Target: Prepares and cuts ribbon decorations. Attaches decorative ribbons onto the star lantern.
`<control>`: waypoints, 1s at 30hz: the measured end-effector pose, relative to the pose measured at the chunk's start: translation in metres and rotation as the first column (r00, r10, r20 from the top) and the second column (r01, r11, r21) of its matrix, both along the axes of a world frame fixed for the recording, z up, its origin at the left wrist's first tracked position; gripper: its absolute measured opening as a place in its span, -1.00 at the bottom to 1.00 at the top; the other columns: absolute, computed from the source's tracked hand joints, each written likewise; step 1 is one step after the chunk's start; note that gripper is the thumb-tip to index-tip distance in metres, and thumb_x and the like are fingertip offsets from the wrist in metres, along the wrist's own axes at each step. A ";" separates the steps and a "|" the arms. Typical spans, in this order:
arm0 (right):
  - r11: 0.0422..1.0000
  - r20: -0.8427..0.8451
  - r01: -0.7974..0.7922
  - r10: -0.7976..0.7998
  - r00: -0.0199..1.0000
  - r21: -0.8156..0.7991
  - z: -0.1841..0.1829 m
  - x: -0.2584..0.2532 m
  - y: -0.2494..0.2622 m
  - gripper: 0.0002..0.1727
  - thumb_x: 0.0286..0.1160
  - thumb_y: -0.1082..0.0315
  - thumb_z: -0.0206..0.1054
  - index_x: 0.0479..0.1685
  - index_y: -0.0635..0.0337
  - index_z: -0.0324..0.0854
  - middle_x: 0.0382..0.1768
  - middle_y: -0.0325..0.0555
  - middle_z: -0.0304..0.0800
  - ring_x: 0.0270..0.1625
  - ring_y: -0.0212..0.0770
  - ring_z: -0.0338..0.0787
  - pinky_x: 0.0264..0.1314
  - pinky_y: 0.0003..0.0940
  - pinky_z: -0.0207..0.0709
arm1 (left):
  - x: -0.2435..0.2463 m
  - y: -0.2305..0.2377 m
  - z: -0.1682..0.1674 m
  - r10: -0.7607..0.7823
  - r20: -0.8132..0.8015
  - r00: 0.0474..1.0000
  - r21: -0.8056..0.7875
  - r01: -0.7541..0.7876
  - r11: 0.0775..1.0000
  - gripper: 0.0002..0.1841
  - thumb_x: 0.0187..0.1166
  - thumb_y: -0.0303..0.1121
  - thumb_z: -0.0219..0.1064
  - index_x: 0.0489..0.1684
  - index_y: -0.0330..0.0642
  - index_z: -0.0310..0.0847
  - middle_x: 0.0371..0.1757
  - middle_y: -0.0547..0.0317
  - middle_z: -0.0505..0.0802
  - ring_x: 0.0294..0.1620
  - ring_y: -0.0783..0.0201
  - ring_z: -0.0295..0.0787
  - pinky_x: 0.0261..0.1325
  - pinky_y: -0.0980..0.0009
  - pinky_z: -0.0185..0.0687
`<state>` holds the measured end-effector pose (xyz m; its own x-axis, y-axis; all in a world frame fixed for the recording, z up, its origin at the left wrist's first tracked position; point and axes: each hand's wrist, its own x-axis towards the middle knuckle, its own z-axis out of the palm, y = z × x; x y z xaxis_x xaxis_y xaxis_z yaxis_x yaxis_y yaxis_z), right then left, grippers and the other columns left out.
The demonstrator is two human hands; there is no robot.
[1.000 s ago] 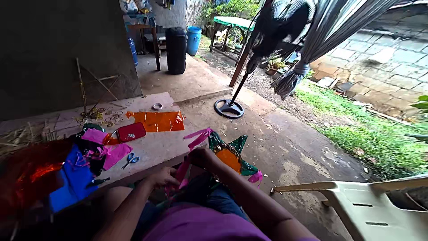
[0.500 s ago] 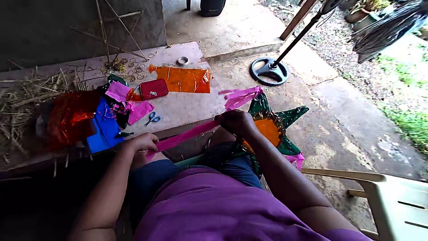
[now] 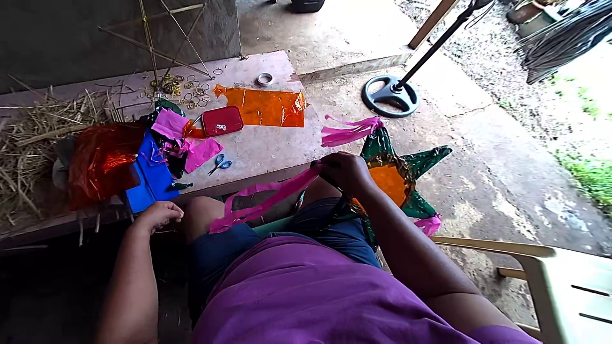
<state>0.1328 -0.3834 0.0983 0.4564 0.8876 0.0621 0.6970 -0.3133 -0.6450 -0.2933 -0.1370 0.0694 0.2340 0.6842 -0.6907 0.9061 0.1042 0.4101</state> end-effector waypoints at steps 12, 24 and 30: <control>0.995 0.012 0.084 -0.085 0.996 0.050 0.021 0.012 -0.009 -0.78 0.59 0.27 0.46 -0.02 0.25 0.85 -0.07 0.14 0.85 0.01 0.10 0.83 0.16 0.19 0.62 | 0.082 -0.004 0.032 -0.126 0.156 0.980 0.200 0.094 0.975 -0.87 0.70 -0.42 0.32 -0.10 -0.33 0.70 -0.40 0.16 0.75 -0.53 0.44 0.39 -0.36 0.42 0.33; 0.908 0.390 -0.055 -0.123 0.912 0.415 0.153 0.047 0.015 -0.79 0.59 0.30 0.39 -0.04 0.20 0.88 -0.08 0.12 0.87 0.06 0.12 0.83 0.37 0.28 0.48 | 0.104 -0.018 0.053 -0.204 0.350 0.915 0.263 0.113 0.958 -0.86 0.69 -0.44 0.31 -0.03 -0.35 0.68 -0.42 0.26 0.78 -0.62 0.58 0.40 -0.51 0.59 0.27; 0.866 0.680 -0.228 -0.160 0.715 0.444 0.246 0.080 0.048 -0.73 0.67 0.22 0.31 -0.17 0.20 0.85 -0.15 0.12 0.86 0.05 0.14 0.83 0.43 0.35 0.35 | 0.094 -0.024 0.055 -0.197 0.472 0.859 0.313 0.046 0.949 -0.88 0.69 -0.48 0.27 -0.13 -0.34 0.70 -0.53 0.33 0.75 -0.75 0.63 0.27 -0.64 0.65 0.16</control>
<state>0.2126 -0.3351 0.3440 0.0830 0.6665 0.7409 0.9961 -0.0784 -0.0410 -0.1991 -0.1612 0.1243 0.5846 0.7736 -0.2447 0.5740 -0.1812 0.7986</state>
